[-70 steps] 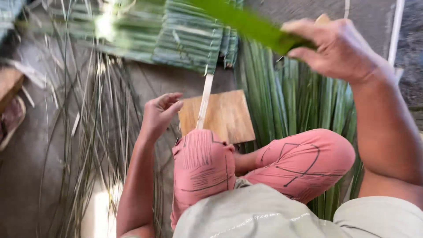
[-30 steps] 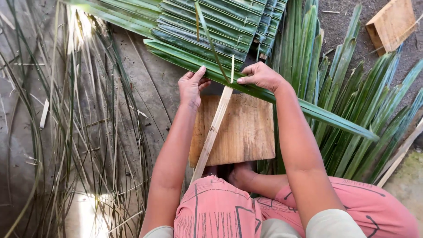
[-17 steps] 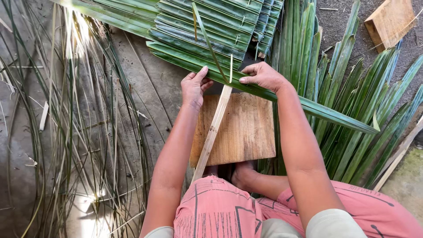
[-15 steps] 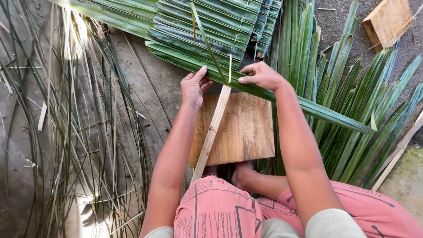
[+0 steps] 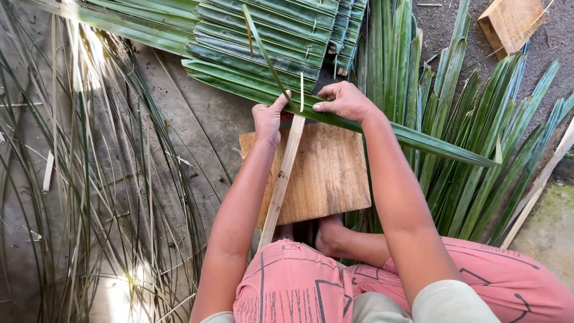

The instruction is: Weaving palm leaves onto a wooden stick to create a thatched mat

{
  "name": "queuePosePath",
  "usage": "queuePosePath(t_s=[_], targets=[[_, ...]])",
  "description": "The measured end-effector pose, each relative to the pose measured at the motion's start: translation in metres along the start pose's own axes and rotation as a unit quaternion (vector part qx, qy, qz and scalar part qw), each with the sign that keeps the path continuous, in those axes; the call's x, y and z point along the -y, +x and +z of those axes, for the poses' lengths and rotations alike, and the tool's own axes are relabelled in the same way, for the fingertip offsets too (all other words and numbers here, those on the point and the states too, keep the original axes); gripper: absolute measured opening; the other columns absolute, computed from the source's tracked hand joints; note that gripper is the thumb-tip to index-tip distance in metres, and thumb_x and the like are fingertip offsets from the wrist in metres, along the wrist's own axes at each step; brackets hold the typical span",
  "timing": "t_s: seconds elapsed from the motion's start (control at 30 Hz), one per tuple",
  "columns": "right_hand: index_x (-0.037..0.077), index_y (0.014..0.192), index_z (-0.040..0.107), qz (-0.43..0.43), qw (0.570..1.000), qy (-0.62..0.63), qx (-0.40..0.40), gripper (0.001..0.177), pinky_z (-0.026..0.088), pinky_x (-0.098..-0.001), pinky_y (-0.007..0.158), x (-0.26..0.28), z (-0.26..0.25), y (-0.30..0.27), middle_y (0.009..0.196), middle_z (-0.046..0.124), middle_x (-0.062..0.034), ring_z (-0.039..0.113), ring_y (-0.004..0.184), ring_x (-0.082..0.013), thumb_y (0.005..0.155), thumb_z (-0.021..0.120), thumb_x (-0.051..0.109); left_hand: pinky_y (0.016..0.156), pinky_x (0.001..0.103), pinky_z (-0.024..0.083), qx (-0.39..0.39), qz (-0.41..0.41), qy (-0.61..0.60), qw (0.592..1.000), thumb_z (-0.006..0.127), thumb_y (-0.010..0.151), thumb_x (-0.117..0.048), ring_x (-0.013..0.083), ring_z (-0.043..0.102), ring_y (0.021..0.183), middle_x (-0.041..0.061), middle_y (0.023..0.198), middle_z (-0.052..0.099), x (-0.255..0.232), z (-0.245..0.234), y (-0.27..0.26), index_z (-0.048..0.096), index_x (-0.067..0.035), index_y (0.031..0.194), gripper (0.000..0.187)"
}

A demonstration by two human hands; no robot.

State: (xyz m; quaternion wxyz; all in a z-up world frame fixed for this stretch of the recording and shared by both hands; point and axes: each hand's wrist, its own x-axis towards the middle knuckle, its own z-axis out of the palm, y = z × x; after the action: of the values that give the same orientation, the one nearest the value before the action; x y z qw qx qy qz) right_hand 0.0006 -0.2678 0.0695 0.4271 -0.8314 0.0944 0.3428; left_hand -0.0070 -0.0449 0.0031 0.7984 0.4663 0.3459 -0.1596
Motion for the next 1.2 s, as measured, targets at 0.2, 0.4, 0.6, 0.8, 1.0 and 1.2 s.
queuePosePath(t_s=[0.2,0.4,0.6,0.8,1.0,1.2], targets=[[0.034,0.106,0.076,-0.039,0.93,-0.173,-0.322,0.019,0.051,-0.0247,0.074,-0.003,0.034,-0.024,0.088,0.06,0.0159,0.06,0.077,-0.0003,0.091,0.081,0.045,0.059,0.04,0.065,-0.015,0.03,-0.006,0.999,0.096,0.072,-0.01,0.0231,0.075,0.059,0.014,0.069,0.073,0.009,-0.003,0.003,0.076,0.002,0.078,0.024],[0.017,0.107,0.08,-0.066,0.924,0.022,-0.377,0.017,0.059,-0.0284,0.074,0.045,0.076,-0.07,0.091,0.069,-0.005,0.07,0.084,-0.0193,0.092,0.076,0.014,0.058,0.041,0.065,-0.022,0.044,0.004,0.999,0.095,0.073,-0.009,0.0221,0.074,0.059,0.014,0.068,0.073,0.013,-0.007,0.008,0.076,0.002,0.078,0.023],[0.021,0.09,0.081,-0.118,0.946,0.007,-0.301,0.016,0.059,-0.0353,0.08,0.045,0.062,-0.081,0.083,0.075,-0.0039,0.073,0.085,-0.0243,0.085,0.068,0.012,0.066,0.039,0.066,-0.015,0.061,0.04,0.997,0.095,0.074,-0.011,0.0193,0.075,0.068,0.014,0.077,0.075,0.044,-0.029,0.041,0.079,0.002,0.088,0.025],[0.005,0.112,0.062,-0.138,0.95,-0.225,-0.166,0.022,0.046,-0.0453,0.086,0.029,0.099,-0.091,0.108,0.058,-0.0152,0.055,0.095,-0.0346,0.092,0.057,0.012,0.058,0.026,0.052,-0.003,0.076,0.113,0.991,0.086,0.08,-0.016,0.0125,0.057,0.061,0.006,0.073,0.066,-0.022,0.006,-0.015,0.072,0.006,0.077,0.026],[-0.002,0.106,0.068,-0.122,0.925,-0.263,-0.246,0.034,0.049,-0.0473,0.059,-0.021,0.124,-0.036,0.083,0.07,-0.0204,0.06,0.063,-0.0392,0.094,0.056,0.027,0.056,0.033,0.063,0.042,0.037,0.023,0.998,0.084,0.079,-0.015,0.0173,0.067,0.058,0.012,0.072,0.072,-0.031,0.011,-0.024,0.072,0.005,0.081,0.023],[0.004,0.094,0.072,-0.083,0.96,-0.24,-0.119,0.037,0.055,-0.0501,0.063,-0.031,0.117,0.001,0.085,0.073,-0.0204,0.064,0.065,-0.0387,0.097,0.051,0.034,0.049,0.027,0.058,0.021,0.04,0.053,0.998,0.085,0.08,-0.014,0.0136,0.064,0.052,0.009,0.067,0.07,-0.036,0.013,-0.027,0.071,0.0,0.074,0.02]])
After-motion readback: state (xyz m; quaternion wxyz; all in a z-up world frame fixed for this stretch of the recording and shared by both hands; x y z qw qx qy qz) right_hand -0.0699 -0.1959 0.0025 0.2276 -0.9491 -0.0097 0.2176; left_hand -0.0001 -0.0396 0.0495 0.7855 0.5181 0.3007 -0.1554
